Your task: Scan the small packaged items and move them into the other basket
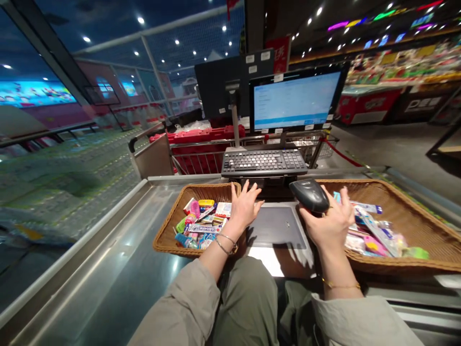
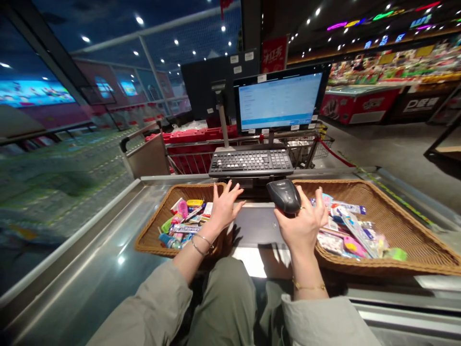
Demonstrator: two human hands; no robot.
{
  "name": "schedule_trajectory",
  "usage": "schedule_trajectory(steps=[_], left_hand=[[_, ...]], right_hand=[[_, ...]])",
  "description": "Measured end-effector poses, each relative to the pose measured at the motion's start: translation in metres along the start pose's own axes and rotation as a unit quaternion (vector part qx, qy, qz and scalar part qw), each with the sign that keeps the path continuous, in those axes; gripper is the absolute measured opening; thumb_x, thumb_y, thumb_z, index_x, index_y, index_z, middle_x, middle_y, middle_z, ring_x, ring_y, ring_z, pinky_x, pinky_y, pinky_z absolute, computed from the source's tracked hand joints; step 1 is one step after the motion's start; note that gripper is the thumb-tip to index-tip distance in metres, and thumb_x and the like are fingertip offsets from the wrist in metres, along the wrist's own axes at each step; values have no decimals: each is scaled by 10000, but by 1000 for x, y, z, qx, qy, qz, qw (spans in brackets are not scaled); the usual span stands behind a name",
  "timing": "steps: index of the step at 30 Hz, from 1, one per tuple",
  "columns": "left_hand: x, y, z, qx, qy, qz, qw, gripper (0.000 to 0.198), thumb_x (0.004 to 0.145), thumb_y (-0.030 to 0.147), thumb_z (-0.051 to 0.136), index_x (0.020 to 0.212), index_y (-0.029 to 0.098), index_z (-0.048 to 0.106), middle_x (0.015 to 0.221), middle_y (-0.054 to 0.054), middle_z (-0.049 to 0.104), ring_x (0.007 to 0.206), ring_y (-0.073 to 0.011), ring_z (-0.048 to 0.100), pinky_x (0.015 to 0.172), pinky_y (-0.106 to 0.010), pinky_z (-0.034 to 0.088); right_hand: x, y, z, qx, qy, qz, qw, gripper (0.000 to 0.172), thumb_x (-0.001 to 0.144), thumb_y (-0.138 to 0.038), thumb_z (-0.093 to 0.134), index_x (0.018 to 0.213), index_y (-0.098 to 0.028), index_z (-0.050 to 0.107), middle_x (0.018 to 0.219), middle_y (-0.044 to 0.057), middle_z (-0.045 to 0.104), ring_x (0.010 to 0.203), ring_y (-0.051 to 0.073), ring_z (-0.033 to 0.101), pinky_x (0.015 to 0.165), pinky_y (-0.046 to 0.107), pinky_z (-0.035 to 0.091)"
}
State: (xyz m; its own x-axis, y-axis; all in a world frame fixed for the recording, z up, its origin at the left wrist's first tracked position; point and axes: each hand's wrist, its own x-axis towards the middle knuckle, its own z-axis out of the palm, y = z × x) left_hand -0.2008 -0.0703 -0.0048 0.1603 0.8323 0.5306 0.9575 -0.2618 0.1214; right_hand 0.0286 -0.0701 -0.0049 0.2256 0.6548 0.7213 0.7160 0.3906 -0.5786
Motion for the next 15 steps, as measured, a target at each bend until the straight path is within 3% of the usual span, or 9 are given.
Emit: schedule_trajectory(steps=[9,15], left_hand=[[-28,-73,-26,57,-60,-50,995,373,957,262,631,1327,213,629,1500,-112,587,1526,-332,357,1237,-753,75],[-51,-119,-43,102,-134,-74,983,397,951,266,629,1344,217,628,1517,-115,569,1527,-347,351,1223,-768,58]], right_hand=[[-13,-21,30,17,-36,-5,999,603,770,-488,668,1280,-167,671,1328,179,673,1480,410,376,1172,676,250],[-19,-23,43,17,-56,-13,998,602,778,-507,645,1277,-170,670,1328,167,678,1474,410,384,1174,685,243]])
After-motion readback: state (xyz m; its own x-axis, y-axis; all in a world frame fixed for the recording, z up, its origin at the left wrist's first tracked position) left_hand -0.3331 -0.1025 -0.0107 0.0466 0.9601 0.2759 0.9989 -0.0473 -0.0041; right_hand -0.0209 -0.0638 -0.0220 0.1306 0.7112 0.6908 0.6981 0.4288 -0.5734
